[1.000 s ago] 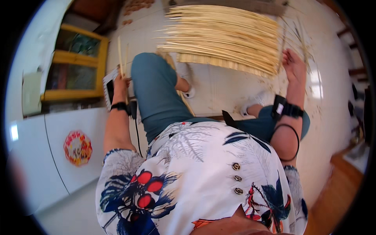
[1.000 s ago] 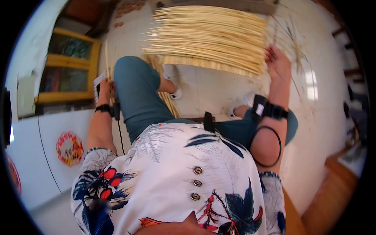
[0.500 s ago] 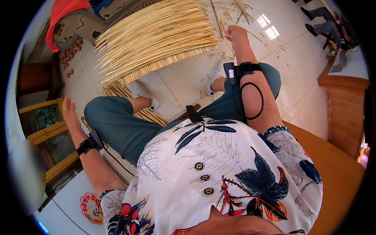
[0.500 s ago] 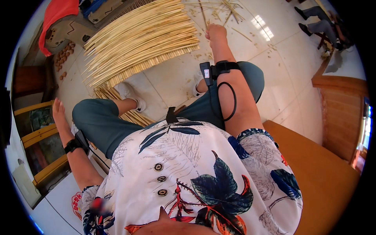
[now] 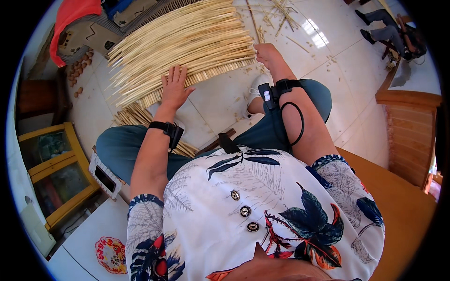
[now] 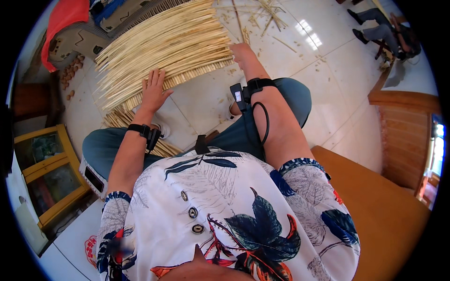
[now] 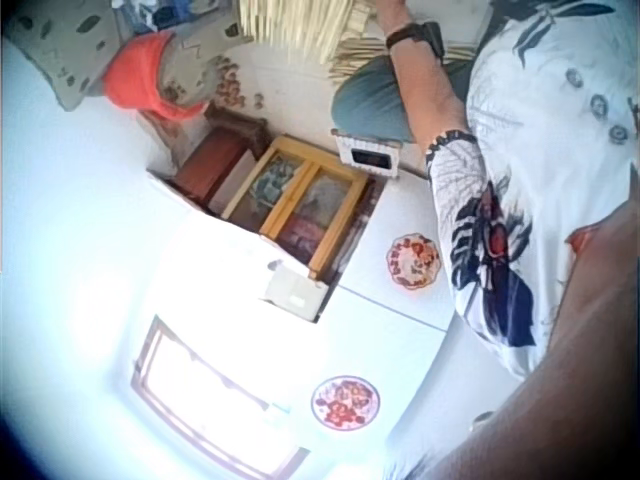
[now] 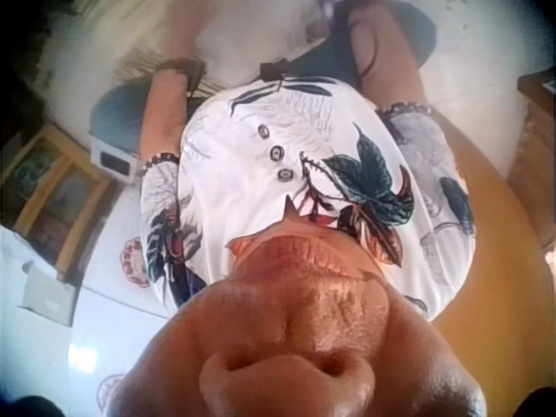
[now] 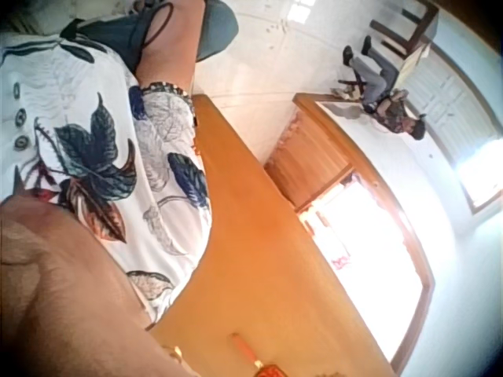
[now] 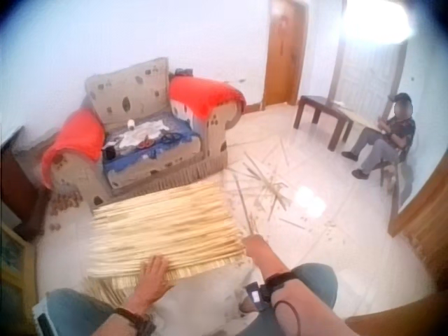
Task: The person sits on the floor and weaves thin bamboo strips into a mat. They repeatedly insert strips, align them, and press the mat flat to maintain even spacing.
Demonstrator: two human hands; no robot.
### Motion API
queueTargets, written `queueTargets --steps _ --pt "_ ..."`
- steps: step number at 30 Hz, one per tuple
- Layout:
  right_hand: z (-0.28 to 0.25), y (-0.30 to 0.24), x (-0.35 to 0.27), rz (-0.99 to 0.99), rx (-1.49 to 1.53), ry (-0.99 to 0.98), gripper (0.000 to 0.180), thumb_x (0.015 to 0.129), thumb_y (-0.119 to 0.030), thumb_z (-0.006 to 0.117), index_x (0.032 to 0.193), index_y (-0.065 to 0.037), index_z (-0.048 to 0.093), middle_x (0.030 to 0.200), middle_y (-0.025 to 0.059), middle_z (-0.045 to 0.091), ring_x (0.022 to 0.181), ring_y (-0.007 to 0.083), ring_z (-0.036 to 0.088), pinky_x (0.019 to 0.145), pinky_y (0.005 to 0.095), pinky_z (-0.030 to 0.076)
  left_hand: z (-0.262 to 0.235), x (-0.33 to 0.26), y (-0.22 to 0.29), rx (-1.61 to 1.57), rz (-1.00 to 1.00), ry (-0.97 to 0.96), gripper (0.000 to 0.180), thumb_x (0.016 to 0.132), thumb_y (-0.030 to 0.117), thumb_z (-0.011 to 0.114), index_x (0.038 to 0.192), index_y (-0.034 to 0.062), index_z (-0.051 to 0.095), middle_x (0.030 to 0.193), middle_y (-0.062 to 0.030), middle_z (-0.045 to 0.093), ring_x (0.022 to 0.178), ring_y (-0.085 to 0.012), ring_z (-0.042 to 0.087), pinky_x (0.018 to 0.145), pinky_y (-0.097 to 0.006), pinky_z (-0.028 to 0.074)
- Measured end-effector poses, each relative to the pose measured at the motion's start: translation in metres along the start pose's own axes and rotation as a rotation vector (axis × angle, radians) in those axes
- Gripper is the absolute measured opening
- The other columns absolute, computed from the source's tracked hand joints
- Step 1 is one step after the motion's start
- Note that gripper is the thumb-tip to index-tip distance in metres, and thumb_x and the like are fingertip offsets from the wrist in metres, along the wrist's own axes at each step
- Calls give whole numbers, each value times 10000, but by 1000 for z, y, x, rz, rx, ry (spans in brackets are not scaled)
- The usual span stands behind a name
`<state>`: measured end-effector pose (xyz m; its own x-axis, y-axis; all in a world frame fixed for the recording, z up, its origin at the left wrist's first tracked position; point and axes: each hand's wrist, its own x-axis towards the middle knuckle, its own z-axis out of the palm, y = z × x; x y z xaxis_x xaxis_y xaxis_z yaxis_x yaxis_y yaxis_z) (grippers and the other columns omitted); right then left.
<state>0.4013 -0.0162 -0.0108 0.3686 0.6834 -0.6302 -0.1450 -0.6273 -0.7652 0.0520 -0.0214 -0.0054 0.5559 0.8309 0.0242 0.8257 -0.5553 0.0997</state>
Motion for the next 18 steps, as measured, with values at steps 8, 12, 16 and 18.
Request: queueTargets --steps 8,12,16,18 --pt "8 -6 -9 -87 22 -63 176 832 -219 572 906 -66 523 847 26 488 749 143 468 682 294 441 4 -4 14 52 -65 94 747 815 406 590 1406 111 239 1458 -135 206 1350 -319 161 1044 -564 124" --pt "11 -16 -24 -69 -32 -79 145 832 -223 555 891 -96 518 828 12 483 763 143 455 701 314 407 3 -11 15 56 -61 128 745 808 387 604 1400 103 252 1454 -142 210 1349 -327 157 1045 -561 120" --pt "11 -17 -30 -115 -23 -62 127 831 -228 550 848 -105 522 798 2 481 765 144 449 697 324 388 4 -16 20 67 -67 126 775 787 387 626 1403 106 248 1445 -154 223 1342 -345 164 1047 -559 130" --pt "10 -15 -25 -130 -19 -69 119 830 -224 551 832 -108 525 788 -1 481 760 142 447 688 321 389 4 -19 19 70 -58 128 791 777 385 635 1406 108 241 1443 -158 225 1338 -351 167 1048 -558 136"
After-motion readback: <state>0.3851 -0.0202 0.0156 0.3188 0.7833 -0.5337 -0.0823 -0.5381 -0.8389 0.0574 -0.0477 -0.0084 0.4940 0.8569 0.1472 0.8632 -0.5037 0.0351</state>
